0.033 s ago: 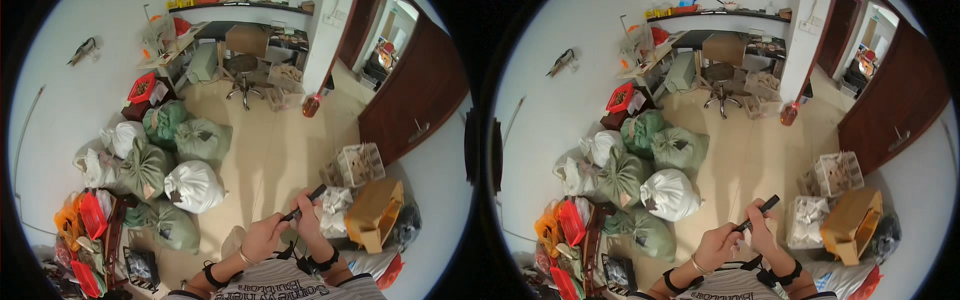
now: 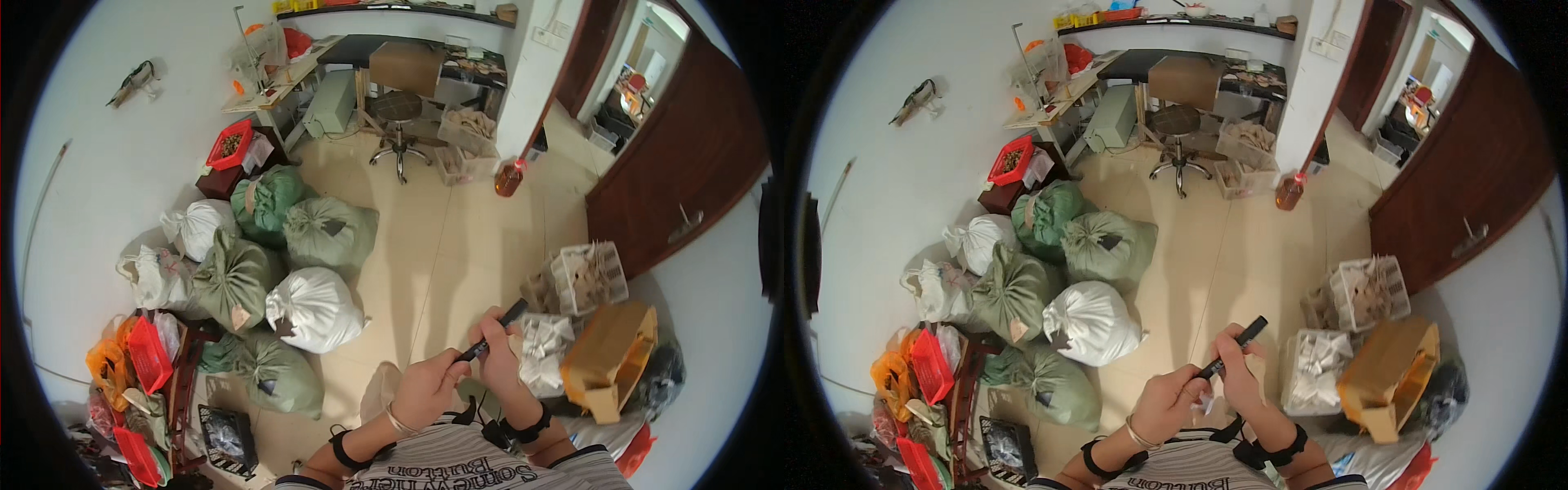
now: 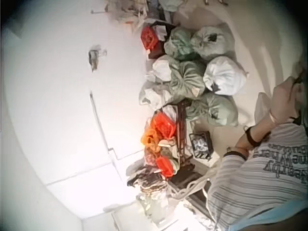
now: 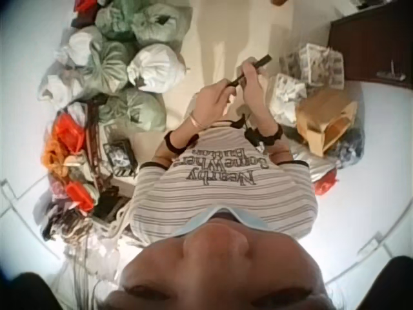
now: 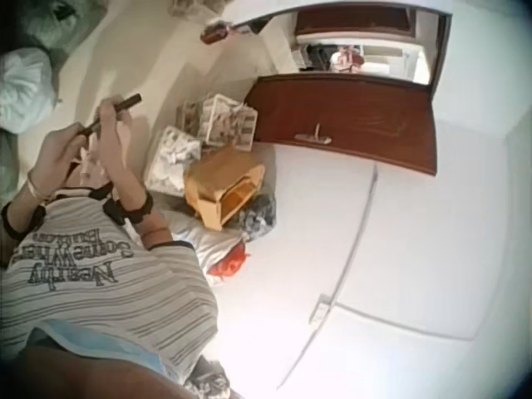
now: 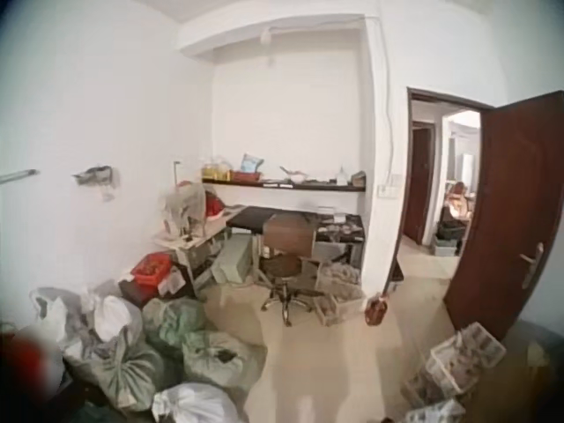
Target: The person writes on a plastic bag with a marker, fills it with a bundle of leather straps, and then walks to another room to retrieve more bags and materials.
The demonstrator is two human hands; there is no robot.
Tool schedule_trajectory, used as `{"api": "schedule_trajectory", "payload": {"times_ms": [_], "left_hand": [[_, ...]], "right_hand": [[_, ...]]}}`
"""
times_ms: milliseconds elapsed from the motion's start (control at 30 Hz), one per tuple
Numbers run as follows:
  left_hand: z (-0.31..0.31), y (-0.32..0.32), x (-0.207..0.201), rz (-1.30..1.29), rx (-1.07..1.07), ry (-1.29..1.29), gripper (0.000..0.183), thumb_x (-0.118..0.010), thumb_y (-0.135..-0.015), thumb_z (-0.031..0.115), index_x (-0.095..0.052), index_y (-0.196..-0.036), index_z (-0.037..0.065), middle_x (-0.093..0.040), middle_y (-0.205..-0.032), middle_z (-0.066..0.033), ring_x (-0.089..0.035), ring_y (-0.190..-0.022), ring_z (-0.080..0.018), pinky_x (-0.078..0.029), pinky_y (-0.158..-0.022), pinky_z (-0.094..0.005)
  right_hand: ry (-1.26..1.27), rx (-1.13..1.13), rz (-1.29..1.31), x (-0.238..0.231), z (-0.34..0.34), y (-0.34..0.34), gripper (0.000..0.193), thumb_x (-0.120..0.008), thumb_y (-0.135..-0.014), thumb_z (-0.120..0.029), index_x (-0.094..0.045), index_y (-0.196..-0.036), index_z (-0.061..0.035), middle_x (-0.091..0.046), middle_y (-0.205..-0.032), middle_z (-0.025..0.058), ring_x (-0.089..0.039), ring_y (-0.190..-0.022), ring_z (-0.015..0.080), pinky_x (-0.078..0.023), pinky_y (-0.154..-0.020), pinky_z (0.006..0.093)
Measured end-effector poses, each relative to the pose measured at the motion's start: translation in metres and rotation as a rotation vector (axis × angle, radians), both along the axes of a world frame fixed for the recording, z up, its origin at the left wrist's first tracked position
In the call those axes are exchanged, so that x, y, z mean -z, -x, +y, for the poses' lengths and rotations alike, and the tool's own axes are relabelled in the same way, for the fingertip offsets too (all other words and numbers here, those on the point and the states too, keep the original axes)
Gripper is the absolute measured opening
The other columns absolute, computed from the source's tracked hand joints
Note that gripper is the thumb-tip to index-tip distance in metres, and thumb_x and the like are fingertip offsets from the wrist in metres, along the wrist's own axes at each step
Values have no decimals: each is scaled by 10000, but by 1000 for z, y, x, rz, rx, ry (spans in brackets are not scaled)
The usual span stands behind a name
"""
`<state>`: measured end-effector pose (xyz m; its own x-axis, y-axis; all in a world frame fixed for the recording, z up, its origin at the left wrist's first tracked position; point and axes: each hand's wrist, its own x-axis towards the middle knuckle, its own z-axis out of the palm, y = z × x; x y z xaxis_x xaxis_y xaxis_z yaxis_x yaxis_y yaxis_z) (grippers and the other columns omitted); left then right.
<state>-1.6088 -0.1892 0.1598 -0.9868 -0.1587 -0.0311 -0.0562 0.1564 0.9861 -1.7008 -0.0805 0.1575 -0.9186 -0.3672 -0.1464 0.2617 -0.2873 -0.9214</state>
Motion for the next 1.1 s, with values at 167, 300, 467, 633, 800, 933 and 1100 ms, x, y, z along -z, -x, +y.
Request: {"api": "schedule_trajectory", "payload": {"times_ms": [167, 300, 467, 633, 800, 933, 1100], "left_hand": [[-81, 160, 11, -104, 51, -461, 329, -413, -1010, 287, -592, -896, 35, -386, -579, 63, -352, -499, -52, -400, -533, -214], [-187, 299, 36, -104, 175, -577, 342, -425, -1006, 317, -596, -902, 39, -457, -603, 33, -399, -528, -49, -398, -526, -223], [-303, 444, 13, -134, 5, -24, 307, -462, -982, 295, -622, -929, 39, -573, -676, -19, -541, -591, -115, -457, -578, -266], [-390, 565, 20, -221, 35, -72, 330, -483, -976, 337, -632, -912, 50, -546, -612, -10, -527, -575, -78, -435, -541, -232], [-500, 686, 70, -221, -137, 30, 335, -472, -979, 341, -632, -1009, 49, -569, -634, -27, -554, -594, -112, -452, -573, -276], [-602, 767, 68, -194, -282, -122, 281, -473, -976, 265, -646, -965, 44, -603, -643, -70, -590, -601, -128, -459, -575, -277], [-727, 817, 40, -241, -448, 96, 235, -529, -942, 224, -650, -993, 30, -645, -716, -94, -641, -674, -169, -480, -619, -283]], "right_hand": [[-71, -104, -30, -6, -88, 159, 244, -511, -938, -194, -412, -733, -108, -421, -605, -15, -383, -527, 63, -289, -448, 217], [-183, -287, -51, 6, -165, 296, 155, -518, -937, -189, -534, -866, -53, -518, -644, 31, -471, -552, 80, -345, -478, 213], [-112, -352, -32, 17, -254, 431, 241, -530, -942, -197, -577, -1063, 6, -561, -705, 37, -518, -641, 100, -422, -595, 244], [-180, -408, -36, 18, -346, 570, 274, -526, -947, -193, -635, -1077, 22, -573, -705, 33, -521, -637, 111, -429, -595, 249], [-311, -646, -75, 51, -482, 714, 323, -522, -956, -294, -625, -1036, 2, -585, -790, -14, -508, -683, 64, -412, -593, 225], [-323, -783, 39, 66, -607, 828, 347, -500, -961, -355, -588, -967, -19, -607, -839, -2, -542, -719, 76, -451, -601, 248], [-213, -936, -106, 25, -766, 935, 337, -491, -967, -367, -543, -1021, -39, -628, -807, 40, -589, -711, 102, -479, -610, 241]]}}
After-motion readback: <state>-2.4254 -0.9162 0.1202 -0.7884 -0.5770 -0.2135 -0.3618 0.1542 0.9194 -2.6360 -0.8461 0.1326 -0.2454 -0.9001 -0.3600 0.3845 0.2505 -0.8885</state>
